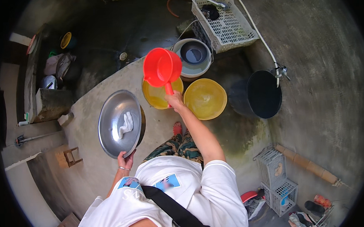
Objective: The person washes a white cloth by hand in a metal basin filled with water. They scrub and rinse the cloth, then use a red scoop to add more water from a bucket. Finally, they wring out the cloth and hang it on a line.
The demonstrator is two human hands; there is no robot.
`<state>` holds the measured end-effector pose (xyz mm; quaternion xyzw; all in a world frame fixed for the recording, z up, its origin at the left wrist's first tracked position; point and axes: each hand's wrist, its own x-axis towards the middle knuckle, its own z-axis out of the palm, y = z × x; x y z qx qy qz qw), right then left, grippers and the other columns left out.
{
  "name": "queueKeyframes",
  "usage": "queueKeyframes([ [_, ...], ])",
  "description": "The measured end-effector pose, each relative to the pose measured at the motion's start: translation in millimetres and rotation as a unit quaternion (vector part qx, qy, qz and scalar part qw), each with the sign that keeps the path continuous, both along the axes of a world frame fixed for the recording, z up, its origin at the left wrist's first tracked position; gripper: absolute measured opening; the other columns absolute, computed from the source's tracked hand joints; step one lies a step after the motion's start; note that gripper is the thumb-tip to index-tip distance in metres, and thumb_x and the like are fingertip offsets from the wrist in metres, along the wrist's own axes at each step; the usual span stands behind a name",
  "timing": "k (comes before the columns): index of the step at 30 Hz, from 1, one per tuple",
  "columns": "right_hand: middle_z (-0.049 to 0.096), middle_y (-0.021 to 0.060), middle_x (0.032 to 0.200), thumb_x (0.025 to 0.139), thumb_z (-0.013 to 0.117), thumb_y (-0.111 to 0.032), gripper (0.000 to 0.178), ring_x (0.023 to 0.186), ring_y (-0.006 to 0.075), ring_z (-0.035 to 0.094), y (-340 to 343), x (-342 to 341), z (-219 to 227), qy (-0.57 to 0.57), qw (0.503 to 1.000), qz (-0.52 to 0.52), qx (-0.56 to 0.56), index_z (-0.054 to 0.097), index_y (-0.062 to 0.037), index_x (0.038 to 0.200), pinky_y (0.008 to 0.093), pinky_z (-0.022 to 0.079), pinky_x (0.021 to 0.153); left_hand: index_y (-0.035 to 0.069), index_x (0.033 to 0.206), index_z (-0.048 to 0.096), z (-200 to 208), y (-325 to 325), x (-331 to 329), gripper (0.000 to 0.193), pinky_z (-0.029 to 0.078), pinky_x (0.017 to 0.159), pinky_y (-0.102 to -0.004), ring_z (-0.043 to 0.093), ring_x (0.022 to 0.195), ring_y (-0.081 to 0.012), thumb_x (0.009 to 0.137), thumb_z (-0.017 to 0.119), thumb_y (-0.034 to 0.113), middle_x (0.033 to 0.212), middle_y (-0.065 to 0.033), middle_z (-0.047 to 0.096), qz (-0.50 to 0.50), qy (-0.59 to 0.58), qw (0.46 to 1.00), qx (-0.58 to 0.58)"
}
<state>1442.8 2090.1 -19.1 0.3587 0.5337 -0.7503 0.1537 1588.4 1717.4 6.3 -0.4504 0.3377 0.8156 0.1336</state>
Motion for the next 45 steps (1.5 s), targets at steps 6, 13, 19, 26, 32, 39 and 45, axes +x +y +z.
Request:
queueKeyframes([
  [6, 0.049, 0.0033, 0.068, 0.07, 0.061, -0.006, 0.02, 0.052, 0.0105, 0.049, -17.0, -4.5, 4.3, 0.043, 0.988, -0.006, -0.146, 0.048, -0.0031, 0.086, 0.0228, 0.041, 0.038, -0.006, 0.096, 0.049, 1.5, -0.2, 6.6, 0.029, 0.044, 0.093, -0.0423, 0.053, 0.099, -0.0307, 0.069, 0.052, 0.003, 0.104, -0.0155, 0.054, -0.039, -0.02, 0.998, -0.034],
  [13, 0.049, 0.0039, 0.072, 0.076, 0.059, -0.003, 0.02, 0.058, 0.0121, 0.05, 78.6, 95.7, -0.2, 0.056, 0.963, -0.158, -0.211, 0.048, -0.0036, 0.093, 0.0229, 0.041, 0.042, 0.001, 0.081, 0.053, -8.4, 40.8, -0.8, 0.011, 0.052, 0.072, -0.0336, 0.059, 0.074, -0.0204, 0.071, 0.056, 0.005, 0.077, -0.0073, 0.057, -0.122, -0.037, 0.99, -0.053],
  [19, 0.053, 0.0073, 0.072, 0.075, 0.059, -0.001, 0.027, 0.054, 0.0138, 0.052, 194.0, 181.8, -19.4, 0.054, 0.943, -0.318, -0.078, 0.044, -0.0048, 0.098, 0.0236, 0.042, 0.042, 0.001, 0.08, 0.052, -43.7, 139.2, -15.4, 0.013, 0.05, 0.05, -0.0287, 0.055, 0.058, -0.0154, 0.07, 0.058, 0.006, 0.069, -0.0041, 0.054, -0.195, -0.038, 0.964, -0.177],
  [26, 0.056, 0.0087, 0.07, 0.073, 0.057, 0.0, 0.026, 0.047, 0.0127, 0.05, 296.6, 256.4, -55.6, -0.007, 0.909, -0.411, 0.076, 0.043, -0.0042, 0.094, 0.0226, 0.042, 0.037, -0.002, 0.081, 0.057, -145.8, 269.5, -15.9, 0.015, 0.049, 0.054, -0.0322, 0.056, 0.061, -0.0183, 0.068, 0.058, 0.005, 0.071, -0.0063, 0.058, -0.246, -0.037, 0.949, -0.193],
  [32, 0.056, 0.0075, 0.069, 0.071, 0.054, 0.0, 0.021, 0.042, 0.012, 0.05, 372.7, 295.2, -88.0, -0.142, 0.87, -0.372, 0.291, 0.043, -0.0015, 0.089, 0.0232, 0.042, 0.033, -0.003, 0.089, 0.054, -228.7, 345.4, -8.9, 0.019, 0.051, 0.056, -0.0357, 0.058, 0.062, -0.0233, 0.071, 0.057, 0.005, 0.074, -0.0095, 0.058, -0.287, -0.04, 0.937, -0.194],
  [39, 0.06, 0.0259, 0.082, 0.069, 0.062, -0.016, 0.036, 0.078, 0.0408, 0.059, 422.0, 303.9, -98.8, -0.361, 0.704, -0.063, 0.609, 0.045, 0.0018, 0.095, 0.0484, 0.045, 0.072, 0.0, 0.105, 0.051, -264.6, 354.9, -5.7, 0.032, 0.048, 0.072, -0.0375, 0.057, 0.082, -0.0243, 0.075, 0.06, 0.007, 0.093, -0.0106, 0.06, -0.288, -0.052, 0.945, -0.146],
  [45, 0.062, 0.0229, 0.082, 0.071, 0.061, -0.018, 0.037, 0.077, 0.0383, 0.061, 420.9, 310.4, -118.0, -0.401, 0.682, 0.04, 0.61, 0.044, 0.0012, 0.097, 0.047, 0.046, 0.071, -0.002, 0.104, 0.052, -268.9, 356.5, -11.5, 0.041, 0.049, 0.073, -0.0378, 0.058, 0.082, -0.0245, 0.074, 0.069, 0.02, 0.092, -0.0117, 0.061, -0.273, -0.083, 0.935, -0.21],
])
